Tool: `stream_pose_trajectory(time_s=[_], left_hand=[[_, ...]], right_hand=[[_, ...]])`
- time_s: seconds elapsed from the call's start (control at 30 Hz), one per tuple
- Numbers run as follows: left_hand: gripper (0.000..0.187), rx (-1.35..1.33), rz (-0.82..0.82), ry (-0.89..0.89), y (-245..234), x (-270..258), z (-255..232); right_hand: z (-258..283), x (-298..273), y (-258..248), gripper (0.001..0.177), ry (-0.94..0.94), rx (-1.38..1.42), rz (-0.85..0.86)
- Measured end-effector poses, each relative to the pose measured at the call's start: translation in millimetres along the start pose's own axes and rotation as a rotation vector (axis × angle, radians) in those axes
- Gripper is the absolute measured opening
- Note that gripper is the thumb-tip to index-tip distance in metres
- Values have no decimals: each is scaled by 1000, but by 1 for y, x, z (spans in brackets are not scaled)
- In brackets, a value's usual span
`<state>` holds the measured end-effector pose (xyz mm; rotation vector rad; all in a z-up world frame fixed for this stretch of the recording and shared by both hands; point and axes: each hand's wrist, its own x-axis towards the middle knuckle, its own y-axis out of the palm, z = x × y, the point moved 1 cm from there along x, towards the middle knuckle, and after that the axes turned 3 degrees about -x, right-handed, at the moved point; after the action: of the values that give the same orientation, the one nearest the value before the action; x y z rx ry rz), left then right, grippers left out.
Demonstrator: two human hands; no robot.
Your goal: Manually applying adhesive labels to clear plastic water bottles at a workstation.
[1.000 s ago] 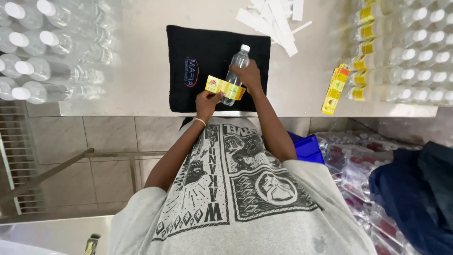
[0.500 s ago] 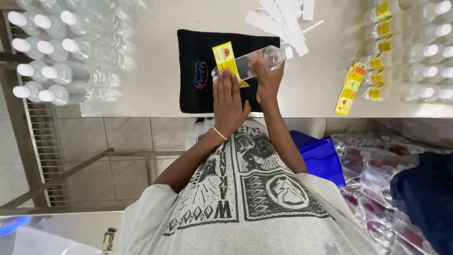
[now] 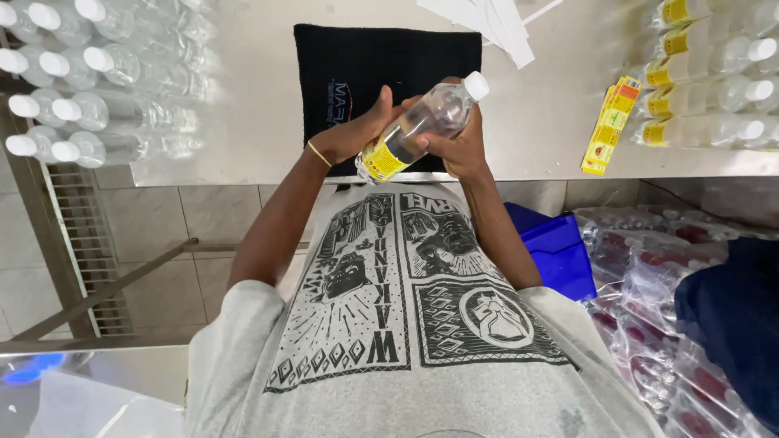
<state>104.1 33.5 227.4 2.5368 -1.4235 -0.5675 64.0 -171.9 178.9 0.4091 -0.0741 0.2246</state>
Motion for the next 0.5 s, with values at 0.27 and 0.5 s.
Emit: stream_pose_trajectory(time_s=[0.27, 0.5], left_hand=[[113, -329, -581, 388, -11, 31, 89], [60, -265, -713, 416, 1, 17, 40]], right_hand=[[32, 27, 16, 72, 206, -369, -2], [9, 35, 17, 79, 120, -536, 76]])
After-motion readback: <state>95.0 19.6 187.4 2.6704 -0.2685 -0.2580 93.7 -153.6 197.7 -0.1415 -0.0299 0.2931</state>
